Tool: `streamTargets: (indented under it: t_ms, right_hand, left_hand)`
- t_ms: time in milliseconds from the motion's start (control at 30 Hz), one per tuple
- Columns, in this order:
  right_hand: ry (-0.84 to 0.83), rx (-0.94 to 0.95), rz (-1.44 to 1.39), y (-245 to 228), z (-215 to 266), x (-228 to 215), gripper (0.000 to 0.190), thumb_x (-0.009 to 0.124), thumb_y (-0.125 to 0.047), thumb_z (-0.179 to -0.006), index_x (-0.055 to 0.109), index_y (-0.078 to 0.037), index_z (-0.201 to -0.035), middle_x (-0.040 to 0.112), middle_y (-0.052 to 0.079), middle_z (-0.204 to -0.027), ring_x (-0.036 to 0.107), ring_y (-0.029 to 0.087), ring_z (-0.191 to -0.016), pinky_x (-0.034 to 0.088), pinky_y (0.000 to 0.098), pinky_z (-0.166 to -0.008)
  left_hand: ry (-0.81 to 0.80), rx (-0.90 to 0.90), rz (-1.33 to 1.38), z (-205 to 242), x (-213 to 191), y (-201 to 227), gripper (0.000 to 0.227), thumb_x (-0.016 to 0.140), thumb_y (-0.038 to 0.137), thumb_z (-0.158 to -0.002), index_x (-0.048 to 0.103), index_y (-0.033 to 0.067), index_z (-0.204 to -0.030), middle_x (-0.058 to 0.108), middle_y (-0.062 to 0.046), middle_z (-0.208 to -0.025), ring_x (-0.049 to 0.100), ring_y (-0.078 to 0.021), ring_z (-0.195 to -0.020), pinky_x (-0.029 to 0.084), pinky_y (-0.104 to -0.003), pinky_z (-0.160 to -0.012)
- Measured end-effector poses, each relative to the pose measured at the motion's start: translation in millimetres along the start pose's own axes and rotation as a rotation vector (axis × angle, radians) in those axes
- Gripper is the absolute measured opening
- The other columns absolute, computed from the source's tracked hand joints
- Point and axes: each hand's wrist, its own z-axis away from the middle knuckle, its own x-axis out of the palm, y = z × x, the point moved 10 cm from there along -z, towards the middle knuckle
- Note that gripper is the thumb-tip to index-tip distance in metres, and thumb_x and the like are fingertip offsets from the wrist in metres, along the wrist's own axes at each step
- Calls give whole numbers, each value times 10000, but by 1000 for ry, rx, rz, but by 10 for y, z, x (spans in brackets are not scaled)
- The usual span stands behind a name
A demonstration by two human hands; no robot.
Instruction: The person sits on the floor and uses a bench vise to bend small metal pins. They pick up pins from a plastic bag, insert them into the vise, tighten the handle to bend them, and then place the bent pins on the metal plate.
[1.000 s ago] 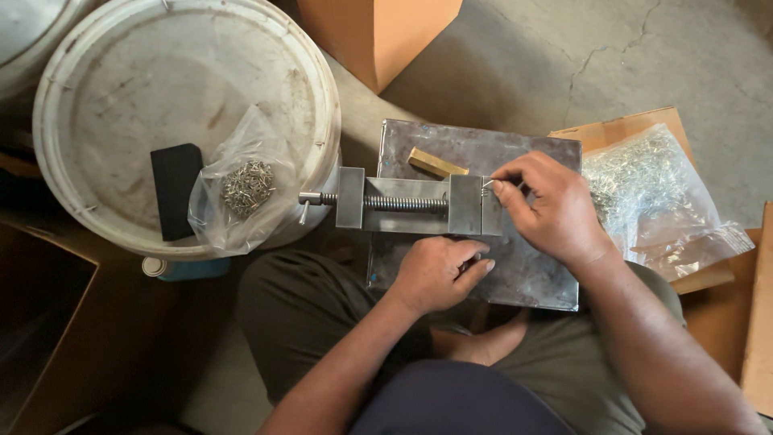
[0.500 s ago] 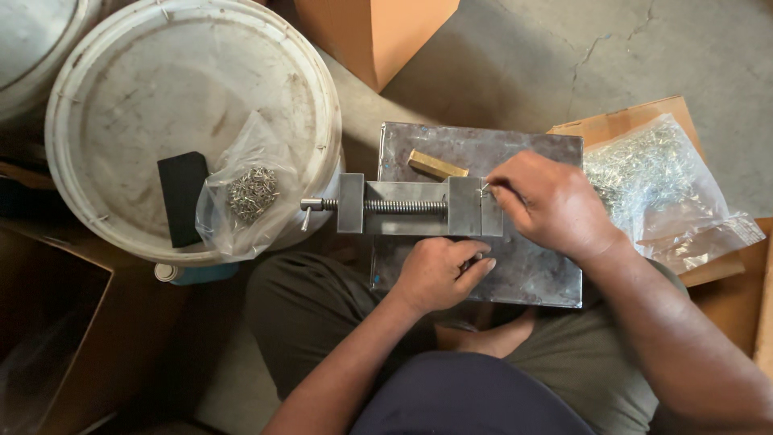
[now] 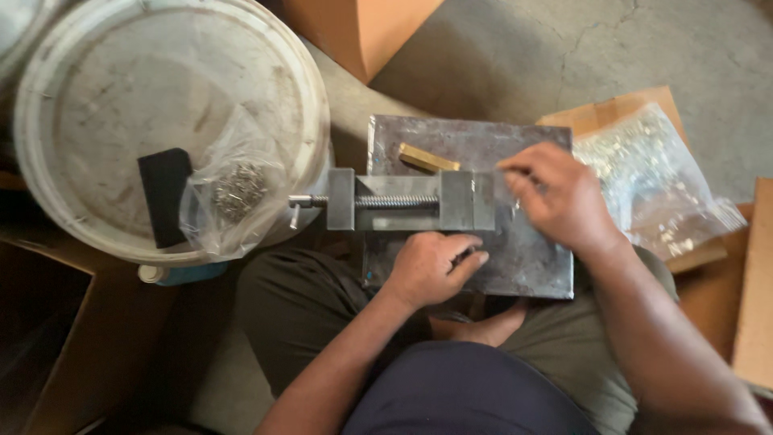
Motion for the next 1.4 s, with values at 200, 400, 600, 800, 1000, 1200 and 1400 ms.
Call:
streamTargets:
  t_ms: [200,400,600,800,1000,1200,1400]
  right_hand:
    - [97,411,-78,878,598,90,155,733,-133,-946,757,-66,-1084,704,96,-975,667,190,-824,512,289,-720]
    - [132,352,27,798,800,158,140,748,-149,-921,760,-73,-1038,678,75,-928,642,212,-766,509,333,-685]
    - [120,153,132,499,727,170,126,759,-147,-908,751,-79,-1014,687,98,-954,672,291,-866,531,383,-730]
    - [85,154,220,543,703,226,83,765,-113,-891,752,-95,-971,671,110,-925,660,313,-823,513,419,-718]
    - [94,245,-327,684,885,312,110,679,-130,-976,671,-35,-1031,672,55,-980,640,199,-884,514,374,-758]
    - [-95,898,-1687,740,1363,1102,90,588,-125,-994,600,-41,-1023,616,40,-872,507,105,-674,381,217,-510]
    - [-118,892,-1804,548,1392,1287,73,569,-100,-1031,589,-39,-995,582,35,-877,478,101,-673,354,217,-507]
  left_hand:
    - [35,-29,85,41,25,-77,209,722,279,-931,741,88,-1015,740,-115,-813,718,-312,-711,545,-403,-625]
    - [53,-10,88,62,0,-13,206,725,268,-926,735,84,-1018,751,-98,-835,721,-296,-719,548,-389,-634]
    - [53,-10,89,99,28,-67,207,726,266,-932,731,78,-1020,742,-106,-838,714,-299,-723,540,-387,-632]
    - [12,-50,60,74,89,-73,201,722,268,-932,727,80,-1001,721,-111,-777,702,-292,-667,529,-387,-599]
    - [13,-40,-27,24,74,-15,226,728,282,-927,730,90,-1048,681,-121,-704,686,-314,-632,510,-412,-568]
    - [7,40,-116,23,126,81,222,703,289,-964,716,100,-1081,682,-117,-720,682,-337,-665,520,-447,-598]
    - [-13,80,-121,31,151,111,140,684,249,-992,651,115,-967,684,-111,-769,680,-349,-716,506,-459,-608]
